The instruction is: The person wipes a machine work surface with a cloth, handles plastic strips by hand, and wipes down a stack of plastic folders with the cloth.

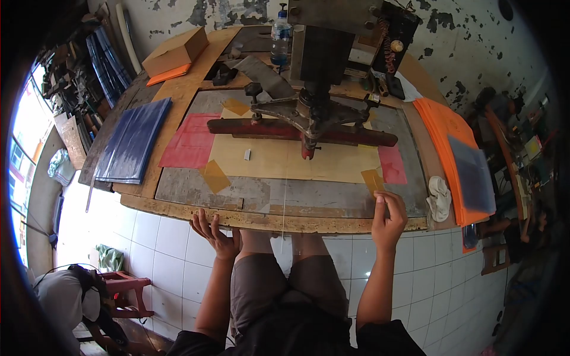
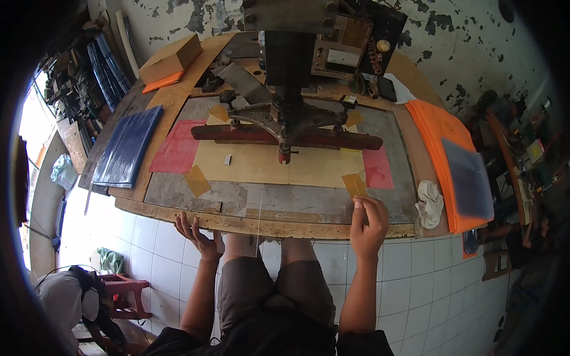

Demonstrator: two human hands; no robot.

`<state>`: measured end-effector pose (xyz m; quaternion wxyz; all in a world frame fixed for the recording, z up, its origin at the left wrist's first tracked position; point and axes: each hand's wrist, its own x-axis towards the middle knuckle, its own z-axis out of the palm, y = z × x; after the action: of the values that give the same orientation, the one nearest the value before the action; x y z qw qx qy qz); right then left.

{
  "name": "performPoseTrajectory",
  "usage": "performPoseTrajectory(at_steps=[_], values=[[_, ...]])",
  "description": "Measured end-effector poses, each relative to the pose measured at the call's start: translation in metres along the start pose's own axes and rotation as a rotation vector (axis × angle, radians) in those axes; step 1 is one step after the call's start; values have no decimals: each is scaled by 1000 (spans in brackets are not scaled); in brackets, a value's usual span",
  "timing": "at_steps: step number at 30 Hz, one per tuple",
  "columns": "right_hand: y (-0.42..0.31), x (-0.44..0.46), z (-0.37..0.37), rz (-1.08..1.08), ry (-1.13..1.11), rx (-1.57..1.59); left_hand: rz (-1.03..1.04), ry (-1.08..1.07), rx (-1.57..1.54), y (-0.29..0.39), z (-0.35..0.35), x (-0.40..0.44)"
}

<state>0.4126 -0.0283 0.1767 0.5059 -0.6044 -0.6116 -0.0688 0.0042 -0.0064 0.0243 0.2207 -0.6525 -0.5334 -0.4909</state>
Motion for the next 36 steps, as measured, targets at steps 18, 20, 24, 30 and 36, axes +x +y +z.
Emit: performPoseTrajectory(at_steps=[18, 20, 24, 30, 36], values=[[0, -1, 0, 6, -8, 3, -12, 1, 2, 0, -1, 1], [0, -1, 0, 4, -10, 3, -8, 0, 2, 0, -1, 1], [1, -1, -2, -31, -11, -15, 0, 2, 4, 0, 0, 1], [1, -1, 0, -16, -3, 5, 11, -3, 16, 1, -2, 3], [2, -1, -1, -35, -7, -14, 10, 12, 22, 0, 0, 3]])
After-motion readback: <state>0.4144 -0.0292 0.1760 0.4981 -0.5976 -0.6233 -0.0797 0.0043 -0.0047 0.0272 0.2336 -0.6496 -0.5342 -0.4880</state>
